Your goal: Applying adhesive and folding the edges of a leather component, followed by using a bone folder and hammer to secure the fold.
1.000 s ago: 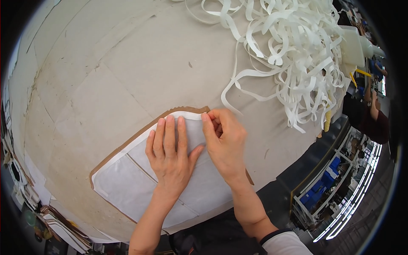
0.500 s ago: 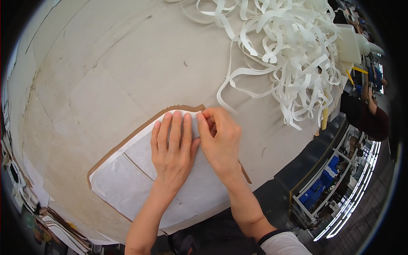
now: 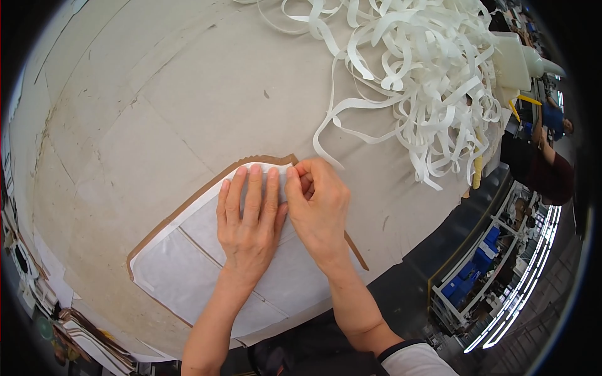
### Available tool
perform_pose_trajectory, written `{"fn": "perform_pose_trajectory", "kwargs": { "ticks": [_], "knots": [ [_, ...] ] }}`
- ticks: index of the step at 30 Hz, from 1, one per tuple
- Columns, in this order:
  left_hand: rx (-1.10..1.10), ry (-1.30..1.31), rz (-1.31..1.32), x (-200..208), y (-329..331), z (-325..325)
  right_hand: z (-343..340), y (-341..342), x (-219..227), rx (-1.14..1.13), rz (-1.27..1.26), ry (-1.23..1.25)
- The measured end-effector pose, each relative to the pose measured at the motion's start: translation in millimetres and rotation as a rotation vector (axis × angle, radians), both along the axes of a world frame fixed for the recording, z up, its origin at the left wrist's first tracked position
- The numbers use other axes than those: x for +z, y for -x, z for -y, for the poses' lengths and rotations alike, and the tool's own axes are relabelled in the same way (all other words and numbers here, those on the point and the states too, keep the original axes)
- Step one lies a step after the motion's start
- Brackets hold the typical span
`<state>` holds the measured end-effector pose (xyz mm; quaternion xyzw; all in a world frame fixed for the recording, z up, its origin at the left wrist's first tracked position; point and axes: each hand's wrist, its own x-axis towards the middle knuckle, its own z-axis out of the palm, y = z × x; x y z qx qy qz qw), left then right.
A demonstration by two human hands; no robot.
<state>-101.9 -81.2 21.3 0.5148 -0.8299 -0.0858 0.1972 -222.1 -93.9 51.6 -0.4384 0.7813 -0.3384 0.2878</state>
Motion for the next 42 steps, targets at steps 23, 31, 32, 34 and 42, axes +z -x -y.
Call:
{"fn": "perform_pose_trajectory", "kwargs": {
  "ticks": [23, 31, 32, 34, 42],
  "knots": [
    [-0.003, -0.005, 0.033, 8.8, 2.7, 1.1, 2.0, -0.1, -3.1, 0.014, -0.097, -0.028],
    [-0.030, 0.029, 0.023, 8.9, 1.4, 2.1, 2.7, 0.3, -2.5, 0.030, -0.135, -0.048],
    [-0.028, 0.034, 0.022, 9.4, 1.5, 2.0, 2.3, 0.4, -3.1, 0.026, -0.148, -0.039],
    [-0.050, 0.020, 0.025, 10.3, 1.5, 1.6, 1.9, 0.9, -2.4, 0.024, -0.160, -0.024],
    [-0.070, 0.026, 0.065, 5.5, -1.4, -2.1, -24.4, 5.0, -6.8, 0.179, -0.283, 0.263]
  ]
}}
